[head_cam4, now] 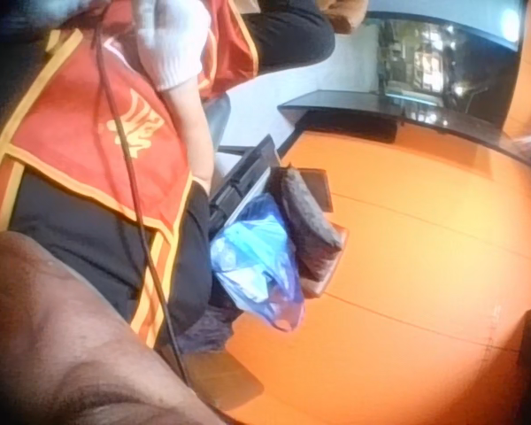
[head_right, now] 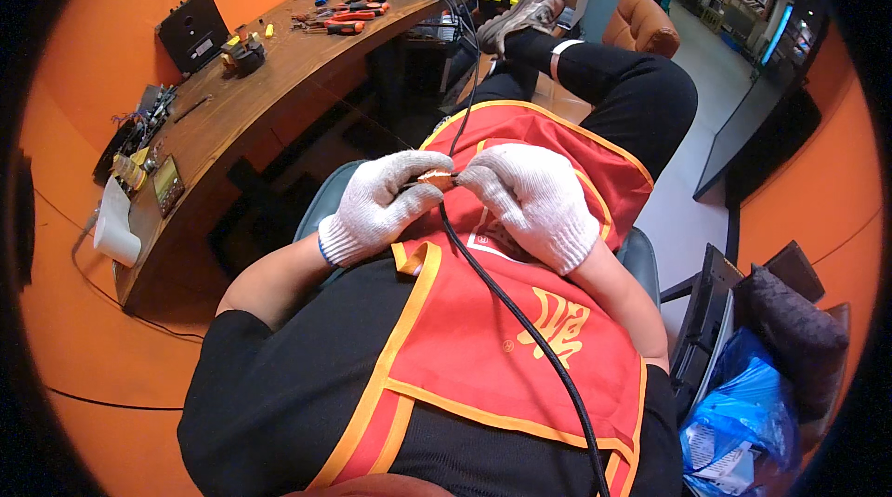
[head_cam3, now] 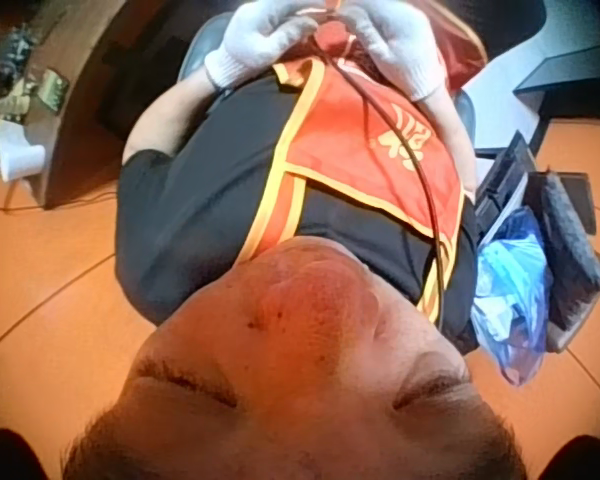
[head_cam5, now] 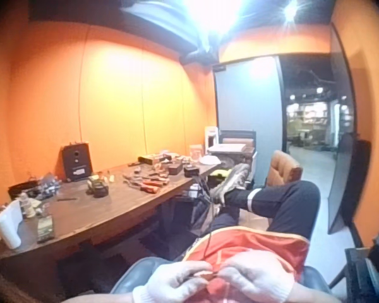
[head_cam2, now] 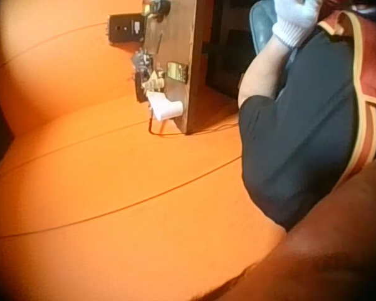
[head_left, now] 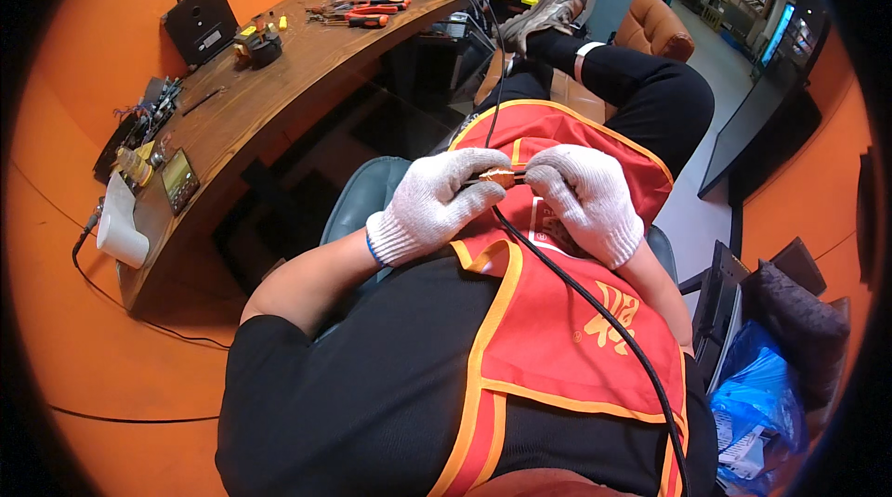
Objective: The person sits in a chair with feet on the desk and uses both hands to manipulate a small cylindrical electronic component. They repeatedly open and close the component, adjust internal parts, and reassemble it. The person also picks up a small black cylindrical object and inserts it into the main component.
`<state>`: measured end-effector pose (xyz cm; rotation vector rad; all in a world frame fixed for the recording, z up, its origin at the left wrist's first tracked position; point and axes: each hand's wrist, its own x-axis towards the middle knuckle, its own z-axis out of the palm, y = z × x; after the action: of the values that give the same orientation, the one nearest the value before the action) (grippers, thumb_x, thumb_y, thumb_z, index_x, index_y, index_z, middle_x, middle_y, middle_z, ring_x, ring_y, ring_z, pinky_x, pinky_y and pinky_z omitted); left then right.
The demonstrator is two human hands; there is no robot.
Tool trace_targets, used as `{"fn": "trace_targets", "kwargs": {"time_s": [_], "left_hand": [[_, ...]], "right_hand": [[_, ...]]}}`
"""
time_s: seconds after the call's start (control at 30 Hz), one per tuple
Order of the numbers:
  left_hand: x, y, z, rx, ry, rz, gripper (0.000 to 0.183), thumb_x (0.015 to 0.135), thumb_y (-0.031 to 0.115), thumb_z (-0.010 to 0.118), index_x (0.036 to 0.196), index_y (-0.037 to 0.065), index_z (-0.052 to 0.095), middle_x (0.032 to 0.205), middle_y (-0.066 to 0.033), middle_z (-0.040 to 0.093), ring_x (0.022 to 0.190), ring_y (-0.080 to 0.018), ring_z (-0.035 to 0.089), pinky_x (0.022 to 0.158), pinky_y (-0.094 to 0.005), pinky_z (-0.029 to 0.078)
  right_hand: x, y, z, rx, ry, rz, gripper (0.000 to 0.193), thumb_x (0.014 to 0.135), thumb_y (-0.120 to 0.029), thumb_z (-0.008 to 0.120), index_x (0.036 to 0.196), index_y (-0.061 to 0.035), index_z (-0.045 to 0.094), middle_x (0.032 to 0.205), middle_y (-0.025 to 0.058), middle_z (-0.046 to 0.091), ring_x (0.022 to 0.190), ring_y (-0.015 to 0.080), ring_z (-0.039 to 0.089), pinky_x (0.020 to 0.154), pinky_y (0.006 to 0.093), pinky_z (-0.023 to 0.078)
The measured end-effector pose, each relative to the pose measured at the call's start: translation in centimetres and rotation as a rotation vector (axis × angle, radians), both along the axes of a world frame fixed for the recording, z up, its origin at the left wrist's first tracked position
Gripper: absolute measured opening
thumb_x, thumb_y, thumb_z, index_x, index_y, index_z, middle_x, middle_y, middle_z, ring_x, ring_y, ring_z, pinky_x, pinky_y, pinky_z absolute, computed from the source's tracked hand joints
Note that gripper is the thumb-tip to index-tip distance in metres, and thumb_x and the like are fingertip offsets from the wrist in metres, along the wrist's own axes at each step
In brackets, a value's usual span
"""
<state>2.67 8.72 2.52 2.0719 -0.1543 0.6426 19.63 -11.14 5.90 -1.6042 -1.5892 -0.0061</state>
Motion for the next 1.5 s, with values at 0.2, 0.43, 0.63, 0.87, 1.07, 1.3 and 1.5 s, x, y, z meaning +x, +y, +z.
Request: {"fn": "trace_targets", "kwargs": {"time_s": [0.2,0.43,0.63,0.87,1.07,1.3,1.5], "left_hand": [[0.4,0.0,-0.5,0.01,-0.096,0.026,0.037,0.102,0.014,0.076,0.134,-0.002,0.069,0.112,-0.0169,0.08,0.1,-0.0212,0.078,0.09,-0.0333,0.06],[0.4,-0.4,-0.3,0.158,-0.08,0.097,0.039,0.096,0.011,0.08,0.133,0.001,0.072,0.117,-0.0179,0.078,0.107,-0.0267,0.078,0.095,-0.0346,0.06],[0.8,-0.3,-0.2,-0.021,0.063,0.078,0.044,0.096,0.013,0.08,0.136,-0.002,0.07,0.124,-0.0173,0.077,0.111,-0.0233,0.076,0.099,-0.0338,0.058],[1.0,-0.3,-0.6,-0.014,0.018,0.044,0.042,0.099,0.017,0.078,0.135,-0.003,0.07,0.123,-0.0187,0.078,0.11,-0.0245,0.076,0.098,-0.0347,0.058],[1.3,0.1,-0.6,-0.098,0.185,0.042,0.043,0.099,0.015,0.079,0.137,-0.002,0.07,0.126,-0.0165,0.077,0.113,-0.0206,0.074,0.101,-0.0341,0.058],[1.6,0.1,-1.0,-0.097,0.164,0.023,0.05,0.097,0.01,0.081,0.143,-0.003,0.065,0.129,-0.0109,0.075,0.114,-0.0144,0.071,0.101,-0.0313,0.057],[0.9,-0.1,0.2,-0.602,0.373,-0.011,0.044,0.109,0.023,0.068,0.145,-0.001,0.06,0.103,-0.0054,0.072,0.079,-0.0068,0.065,0.074,-0.0224,0.055]], "right_hand": [[-0.6,0.7,-0.5,0.127,0.084,-0.02,0.022,0.105,-0.02,0.073,0.12,-0.0039,0.074,0.097,0.0135,0.077,0.082,0.0287,0.075,0.075,0.0372,0.059],[-0.2,0.8,-0.5,-0.094,0.289,-0.014,0.029,0.112,-0.024,0.057,0.116,-0.0006,0.073,0.095,0.0128,0.076,0.078,0.0223,0.07,0.077,0.0346,0.055],[-0.4,1.4,-1.4,0.05,0.242,-0.029,0.025,0.109,-0.018,0.065,0.122,0.0014,0.074,0.106,0.0134,0.077,0.095,0.0218,0.075,0.088,0.0328,0.058],[-0.2,1.4,-1.3,-0.058,0.197,-0.044,0.026,0.109,-0.02,0.064,0.123,-0.0005,0.073,0.103,0.0145,0.078,0.09,0.0265,0.076,0.08,0.0357,0.057],[-0.2,2.0,-2.0,0.082,0.087,0.029,0.025,0.108,-0.018,0.064,0.125,-0.001,0.072,0.105,0.0157,0.078,0.094,0.0312,0.076,0.086,0.038,0.057],[0.1,2.1,-2.6,-0.045,0.294,-0.042,0.029,0.113,-0.021,0.058,0.124,0.0009,0.073,0.095,0.0114,0.077,0.082,0.0169,0.072,0.075,0.0311,0.055],[0.0,2.3,-3.2,0.05,0.561,-0.046,0.028,0.114,-0.019,0.06,0.128,0.0031,0.07,0.106,0.0104,0.075,0.091,0.0129,0.07,0.084,0.0277,0.056]]}}
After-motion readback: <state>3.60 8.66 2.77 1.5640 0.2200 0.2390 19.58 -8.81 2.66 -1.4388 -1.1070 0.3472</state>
